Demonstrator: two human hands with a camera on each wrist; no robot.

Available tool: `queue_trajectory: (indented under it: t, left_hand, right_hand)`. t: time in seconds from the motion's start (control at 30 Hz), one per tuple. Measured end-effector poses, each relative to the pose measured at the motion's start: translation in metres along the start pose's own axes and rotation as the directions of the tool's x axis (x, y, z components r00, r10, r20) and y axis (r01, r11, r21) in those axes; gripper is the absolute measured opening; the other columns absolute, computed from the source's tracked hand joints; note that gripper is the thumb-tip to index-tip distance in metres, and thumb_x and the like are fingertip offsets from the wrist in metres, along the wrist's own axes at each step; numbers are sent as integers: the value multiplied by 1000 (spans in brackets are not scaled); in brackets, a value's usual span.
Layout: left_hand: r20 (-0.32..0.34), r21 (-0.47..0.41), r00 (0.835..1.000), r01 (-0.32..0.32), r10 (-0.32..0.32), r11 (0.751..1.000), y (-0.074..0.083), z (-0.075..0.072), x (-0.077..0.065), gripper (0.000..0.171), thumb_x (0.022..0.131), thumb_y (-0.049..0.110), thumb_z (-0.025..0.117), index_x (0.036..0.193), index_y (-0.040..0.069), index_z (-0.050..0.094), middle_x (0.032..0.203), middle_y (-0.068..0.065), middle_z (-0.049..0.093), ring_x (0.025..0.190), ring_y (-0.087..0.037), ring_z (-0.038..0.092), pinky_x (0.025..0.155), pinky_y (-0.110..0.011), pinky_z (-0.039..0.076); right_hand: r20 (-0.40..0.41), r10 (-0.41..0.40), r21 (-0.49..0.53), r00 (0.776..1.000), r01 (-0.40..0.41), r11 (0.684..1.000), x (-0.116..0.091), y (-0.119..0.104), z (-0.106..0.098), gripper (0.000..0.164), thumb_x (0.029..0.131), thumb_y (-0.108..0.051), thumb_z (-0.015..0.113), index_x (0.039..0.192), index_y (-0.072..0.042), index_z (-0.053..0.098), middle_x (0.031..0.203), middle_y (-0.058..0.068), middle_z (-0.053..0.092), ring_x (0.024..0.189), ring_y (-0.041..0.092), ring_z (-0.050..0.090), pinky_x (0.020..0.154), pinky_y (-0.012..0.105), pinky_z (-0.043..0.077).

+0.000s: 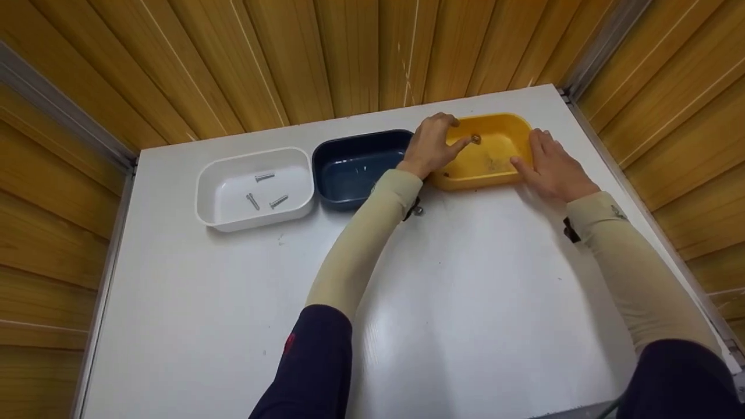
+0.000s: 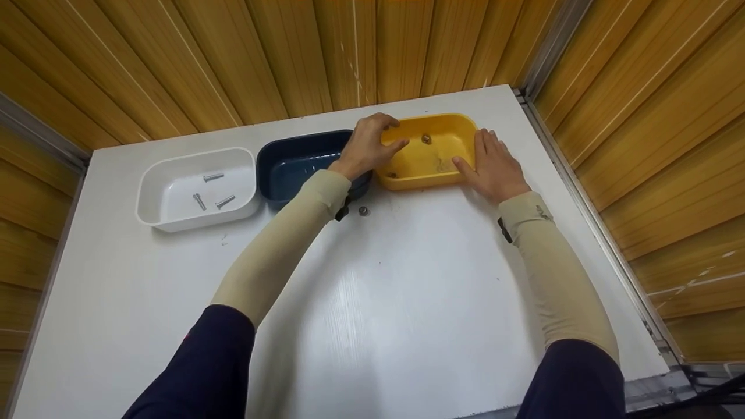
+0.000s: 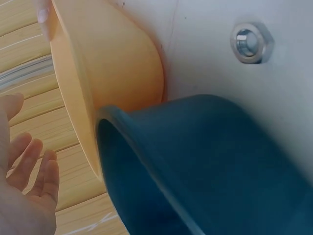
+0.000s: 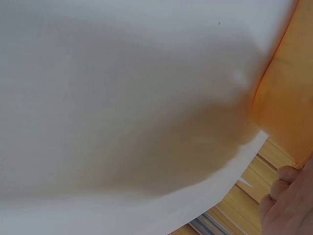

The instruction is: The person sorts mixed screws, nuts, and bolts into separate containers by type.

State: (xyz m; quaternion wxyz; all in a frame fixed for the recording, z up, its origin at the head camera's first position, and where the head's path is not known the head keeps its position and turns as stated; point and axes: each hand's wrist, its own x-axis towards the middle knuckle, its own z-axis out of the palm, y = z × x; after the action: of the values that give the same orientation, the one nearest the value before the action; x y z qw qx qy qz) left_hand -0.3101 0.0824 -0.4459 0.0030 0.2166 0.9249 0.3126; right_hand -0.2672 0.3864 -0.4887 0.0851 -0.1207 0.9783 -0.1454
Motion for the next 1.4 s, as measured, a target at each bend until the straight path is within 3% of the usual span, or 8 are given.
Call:
queue_trajectory:
  t: [0.23,0.57,0.8,1.13,1.4]
  left_hand:
    - [31,-13,999,-20,21,1000,0,2,-6,49,105,40,69,142,8,66,144,-6,67,133,-17,61,116,-22,46]
    - [57,-73,998,-17,22,997,-1,5,-19,50,105,42,68,144,11,64,151,-3,62,138,-14,56,121,-24,41]
    - [34,-48,998,-51,53,998,-3,8,-33,45,106,41,67,140,12,66,147,-3,64,130,-16,59,114,-25,47]
    - [28,-134,995,-91,96,987,-5,9,-49,43,105,37,70,138,10,67,143,-5,67,129,-19,62,109,-22,50]
    - [-40,-183,985,-172,168,968,-12,13,-63,40,103,32,74,133,6,70,134,-8,71,118,-18,65,100,-19,53]
  right_hand:
    - [21,29,-1,999,-29,1000,2,3,-2,100,108,-71,24,168,0,-13,176,30,-8,164,50,-5,133,62,2]
    - [2,14,3,1000,-14,1000,2,8,-1,99,109,-69,24,168,4,-9,175,33,-4,163,52,-3,133,62,2]
    - [-3,3,1,1000,-3,1000,2,9,-2,101,109,-68,26,167,7,-8,174,36,-4,162,54,-2,133,62,3]
    - [10,10,3,1000,-10,1000,4,11,-2,100,109,-69,24,167,5,-10,175,34,-6,163,53,-4,132,63,2]
    - [20,31,2,999,-31,1000,4,11,-2,101,108,-70,23,167,3,-13,175,33,-8,163,52,-5,132,64,2]
